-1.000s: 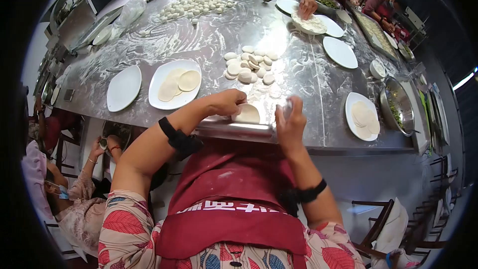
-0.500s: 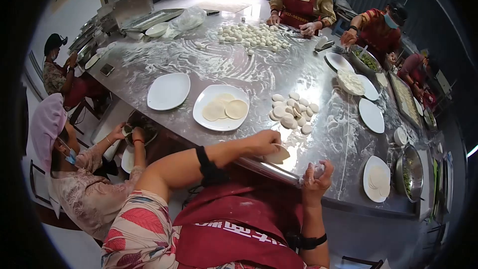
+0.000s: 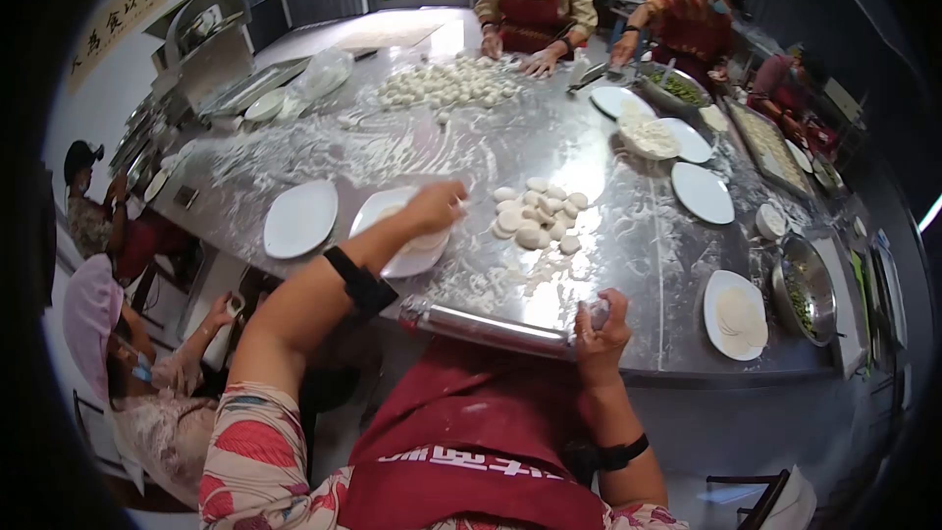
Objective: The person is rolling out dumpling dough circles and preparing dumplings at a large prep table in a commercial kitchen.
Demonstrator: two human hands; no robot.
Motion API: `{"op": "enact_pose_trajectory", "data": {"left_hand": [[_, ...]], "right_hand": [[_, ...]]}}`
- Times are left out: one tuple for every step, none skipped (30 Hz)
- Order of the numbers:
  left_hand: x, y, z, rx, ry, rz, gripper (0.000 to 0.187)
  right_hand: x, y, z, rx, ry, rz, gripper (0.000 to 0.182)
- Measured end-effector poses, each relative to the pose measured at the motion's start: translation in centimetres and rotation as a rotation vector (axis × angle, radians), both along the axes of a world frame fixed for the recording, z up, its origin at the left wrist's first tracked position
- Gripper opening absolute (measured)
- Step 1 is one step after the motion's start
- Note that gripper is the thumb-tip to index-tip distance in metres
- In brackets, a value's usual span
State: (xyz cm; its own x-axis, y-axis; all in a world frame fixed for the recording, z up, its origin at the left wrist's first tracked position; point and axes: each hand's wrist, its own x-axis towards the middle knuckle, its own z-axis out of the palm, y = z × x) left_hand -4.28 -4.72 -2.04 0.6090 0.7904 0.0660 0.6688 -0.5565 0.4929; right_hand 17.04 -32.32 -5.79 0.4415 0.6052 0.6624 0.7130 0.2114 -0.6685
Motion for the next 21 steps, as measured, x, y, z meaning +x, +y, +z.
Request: {"op": "enact_pose_trajectory", "data": {"left_hand": [[2.1, -1.1, -0.6, 0.104, 0.015, -0.063, 0.033], [3.9, -1.9, -0.9, 0.160, 0.005, -0.095, 0.031], [5.4, -2.5, -1.0, 0.214, -0.004, -0.125, 0.029], [6.7, -2.8, -1.0, 0.214, 0.056, -0.142, 0.027], [7.7, -3.0, -1.0, 0.214, 0.118, -0.155, 0.026], [8.5, -3.1, -1.0, 0.211, 0.182, -0.163, 0.025], [9.0, -3.1, -1.4, 0.262, 0.184, -0.155, 0.024], [9.4, -3.0, -2.1, 0.312, 0.188, -0.146, 0.023], [9.6, -3.0, -2.3, 0.359, 0.194, -0.137, 0.022], [9.8, -2.9, -2.4, 0.352, 0.168, -0.124, 0.020], [9.9, -2.8, -2.5, 0.357, 0.159, -0.107, 0.020], [9.8, -2.7, -2.6, 0.361, 0.149, -0.090, 0.021], [9.8, -2.6, -2.8, 0.368, 0.137, -0.072, 0.021], [9.7, -2.2, -3.2, 0.341, 0.146, -0.075, 0.021], [9.4, -2.1, -3.1, 0.315, 0.153, -0.074, 0.021], [9.2, -1.8, -2.8, 0.291, 0.159, -0.070, 0.021], [8.7, -1.6, -2.5, 0.241, 0.110, -0.050, 0.020], [8.1, -2.5, -0.6, 0.192, 0.060, -0.031, 0.020], [7.5, -3.3, 1.1, 0.142, 0.007, -0.013, 0.019], [7.0, -3.8, 2.8, 0.176, -0.073, -0.010, 0.019], [6.6, -4.1, 4.5, 0.208, -0.152, -0.008, 0.019]], "right_hand": [[0.1, 0.2, 0.2, 0.022, -0.061, -0.025, 0.029], [0.1, 0.2, 0.2, 0.002, -0.015, 0.002, 0.030], [0.2, 0.1, 0.0, -0.016, 0.032, 0.007, 0.031], [0.2, -0.1, -0.3, -0.037, 0.082, 0.015, 0.031], [0.1, 0.0, -0.4, -0.059, 0.134, 0.026, 0.032], [0.0, 0.2, -0.2, -0.010, 0.096, 0.011, 0.033], [0.1, 0.2, -0.2, -0.011, 0.078, 0.012, 0.032], [0.1, 0.2, -0.2, -0.013, 0.062, 0.014, 0.031], [0.1, 0.1, -0.2, -0.017, 0.047, 0.016, 0.031], [0.1, 0.1, 0.0, -0.016, 0.054, 0.016, 0.031], [0.0, 0.1, 0.1, -0.008, 0.049, 0.015, 0.030], [0.0, 0.2, 0.2, -0.001, 0.043, 0.014, 0.030], [0.1, 0.2, 0.3, 0.008, 0.036, 0.013, 0.030], [0.1, 0.2, 0.2, -0.002, 0.049, 0.010, 0.031], [0.1, 0.1, 0.1, -0.011, 0.060, 0.011, 0.033], [0.1, 0.1, 0.0, -0.018, 0.068, 0.014, 0.034], [0.1, 0.1, 0.1, -0.022, 0.066, 0.016, 0.034], [0.1, 0.1, 0.1, -0.026, 0.064, 0.017, 0.034], [0.2, 0.1, 0.1, -0.030, 0.059, 0.018, 0.034], [0.3, 0.2, 0.0, -0.020, 0.063, 0.018, 0.034], [0.3, 0.3, -0.2, -0.011, 0.069, 0.018, 0.034]]}}
